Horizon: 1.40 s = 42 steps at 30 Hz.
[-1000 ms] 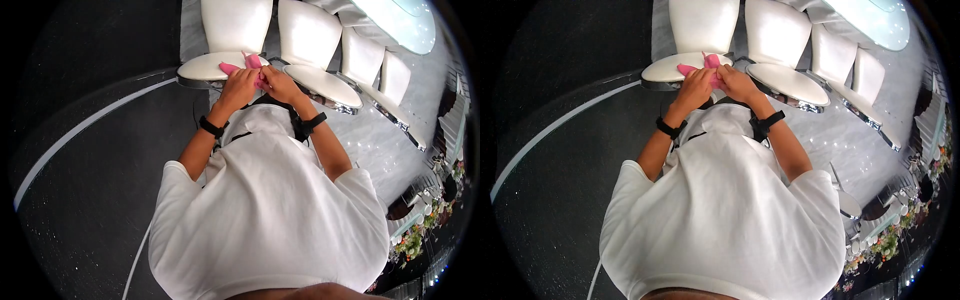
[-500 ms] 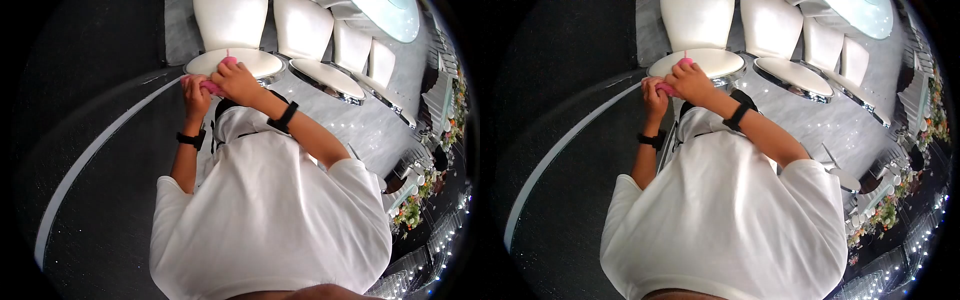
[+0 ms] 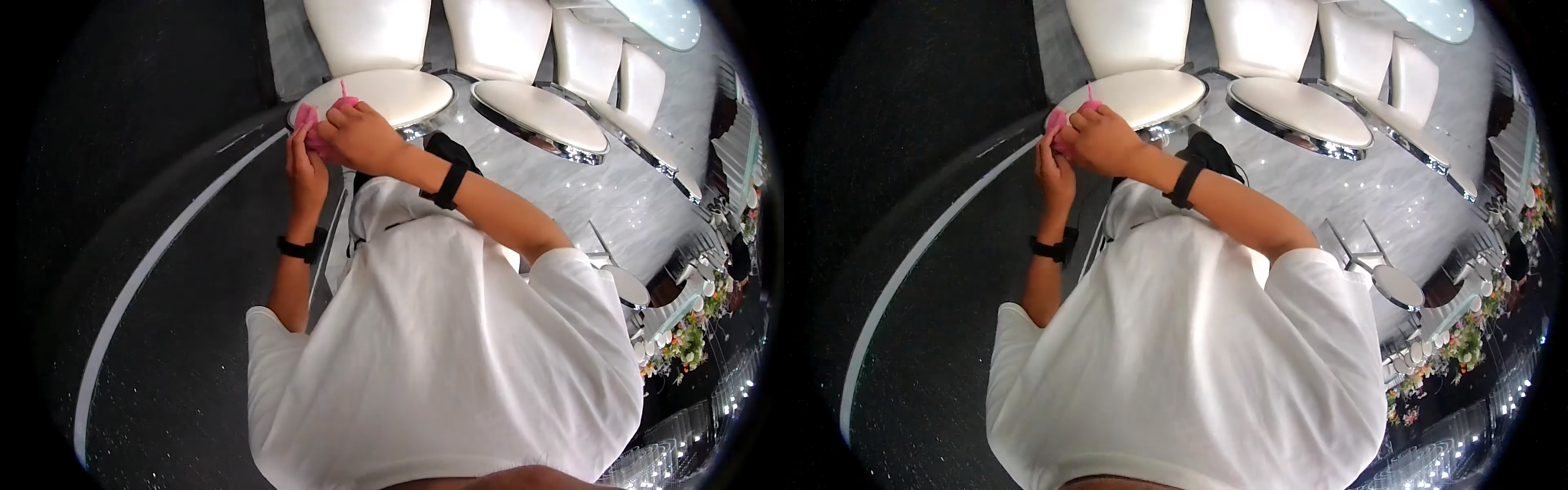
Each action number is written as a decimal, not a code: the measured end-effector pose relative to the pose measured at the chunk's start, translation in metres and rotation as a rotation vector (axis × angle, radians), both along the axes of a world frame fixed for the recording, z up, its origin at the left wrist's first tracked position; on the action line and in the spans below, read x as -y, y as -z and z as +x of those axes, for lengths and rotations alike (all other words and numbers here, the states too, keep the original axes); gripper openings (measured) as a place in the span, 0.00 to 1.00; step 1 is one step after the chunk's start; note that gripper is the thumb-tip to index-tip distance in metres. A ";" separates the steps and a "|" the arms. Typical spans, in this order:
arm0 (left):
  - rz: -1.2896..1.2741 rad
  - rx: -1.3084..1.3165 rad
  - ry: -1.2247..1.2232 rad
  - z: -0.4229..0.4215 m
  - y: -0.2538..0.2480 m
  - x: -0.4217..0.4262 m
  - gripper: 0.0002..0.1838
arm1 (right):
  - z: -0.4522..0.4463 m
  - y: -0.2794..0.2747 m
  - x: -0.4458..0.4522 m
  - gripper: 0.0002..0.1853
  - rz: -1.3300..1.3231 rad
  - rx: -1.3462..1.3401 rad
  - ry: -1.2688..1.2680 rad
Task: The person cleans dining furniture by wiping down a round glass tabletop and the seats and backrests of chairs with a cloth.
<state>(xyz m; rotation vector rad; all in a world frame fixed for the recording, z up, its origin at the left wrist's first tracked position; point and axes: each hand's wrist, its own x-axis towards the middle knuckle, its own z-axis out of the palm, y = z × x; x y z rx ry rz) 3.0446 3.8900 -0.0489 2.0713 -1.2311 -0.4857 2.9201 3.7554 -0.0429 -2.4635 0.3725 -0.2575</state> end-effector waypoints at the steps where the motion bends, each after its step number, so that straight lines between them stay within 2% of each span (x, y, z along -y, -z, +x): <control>1: 0.058 0.047 0.064 -0.003 -0.009 0.008 0.24 | -0.011 0.000 0.005 0.17 0.005 0.015 -0.002; 2: 0.053 0.069 0.069 -0.005 -0.021 0.023 0.24 | -0.020 0.003 0.013 0.16 0.027 0.077 -0.007; 4: 0.201 0.103 0.221 -0.022 -0.050 0.042 0.23 | -0.042 0.010 0.024 0.14 0.055 0.148 0.002; 5: 0.207 0.113 0.232 -0.029 -0.057 0.051 0.23 | -0.053 0.016 0.034 0.13 0.154 0.178 -0.073; 7: 0.318 0.053 0.384 -0.034 -0.058 0.077 0.23 | -0.076 0.015 0.055 0.13 0.353 0.258 -0.142; 8: 0.324 0.060 0.398 -0.035 -0.052 0.089 0.23 | -0.090 0.022 0.064 0.13 0.355 0.267 -0.128; 10: 0.219 -0.053 0.685 -0.032 -0.031 0.115 0.21 | -0.112 0.041 0.077 0.17 0.411 0.257 -0.112; 11: 0.362 -0.074 0.783 -0.028 -0.023 0.129 0.20 | -0.122 0.039 0.082 0.15 0.401 0.235 -0.043; 12: 0.362 -0.067 0.790 -0.025 -0.020 0.146 0.20 | -0.129 0.042 0.086 0.15 0.398 0.241 -0.036; 14: 0.691 -0.216 1.108 -0.019 -0.013 0.181 0.20 | -0.136 0.049 0.092 0.15 0.555 0.184 0.063; 15: 0.732 -0.239 1.207 -0.007 -0.002 0.188 0.20 | -0.136 0.048 0.095 0.15 0.603 0.222 0.084; 16: 0.734 -0.242 1.217 0.008 0.008 0.193 0.20 | -0.134 0.049 0.096 0.15 0.606 0.220 0.095; 18: 1.012 -0.234 1.308 0.028 0.012 0.206 0.22 | -0.130 0.062 0.100 0.15 0.778 0.155 0.162; 20: 0.999 -0.333 1.378 0.048 0.031 0.206 0.23 | -0.114 0.072 0.092 0.16 0.703 0.191 0.177; 22: 1.214 -0.313 1.311 0.058 0.025 0.218 0.21 | -0.094 0.067 0.091 0.15 0.583 0.154 0.127; 23: 1.246 -0.205 1.316 0.056 0.012 0.226 0.23 | -0.086 0.058 0.093 0.16 0.567 0.035 0.125; 24: 1.245 -0.235 1.328 0.063 0.023 0.222 0.23 | -0.081 0.050 0.097 0.16 0.583 0.010 0.128; 26: 1.107 -0.465 1.165 0.073 0.051 0.217 0.28 | -0.076 0.042 0.108 0.18 0.637 -0.050 0.124; 27: 1.002 -0.362 1.219 0.070 0.057 0.215 0.31 | -0.077 0.049 0.110 0.16 0.593 0.055 0.141; 28: 0.985 -0.394 1.213 0.064 0.064 0.216 0.31 | -0.081 0.055 0.113 0.16 0.596 0.024 0.128; 31: 0.842 -0.433 1.307 0.044 0.074 0.226 0.30 | -0.098 0.086 0.117 0.15 0.586 0.005 0.319; 32: 0.833 -0.439 1.300 0.036 0.082 0.232 0.30 | -0.105 0.100 0.118 0.15 0.582 -0.002 0.310; 34: 0.872 -0.224 1.289 0.021 0.104 0.242 0.31 | -0.116 0.117 0.121 0.16 0.624 0.031 0.452; 35: 0.876 -0.236 1.294 0.016 0.117 0.248 0.31 | -0.118 0.115 0.127 0.14 0.638 -0.119 0.465; 36: 0.857 -0.215 1.305 0.011 0.128 0.252 0.31 | -0.115 0.107 0.130 0.14 0.653 -0.128 0.465; 38: 0.850 -0.185 1.314 0.012 0.140 0.249 0.31 | -0.108 0.088 0.137 0.16 0.672 -0.421 0.456; 39: 0.828 -0.157 1.344 0.016 0.142 0.251 0.31 | -0.106 0.079 0.138 0.21 0.705 -0.366 0.416; 40: 0.805 -0.128 1.378 0.020 0.144 0.255 0.31 | -0.102 0.073 0.139 0.21 0.706 -0.348 0.429; 41: 0.814 -0.116 1.393 0.027 0.144 0.258 0.31 | -0.100 0.068 0.138 0.22 0.693 -0.315 0.339; 42: 0.871 -0.242 1.403 0.037 0.143 0.259 0.30 | -0.101 0.067 0.134 0.22 0.683 -0.285 0.250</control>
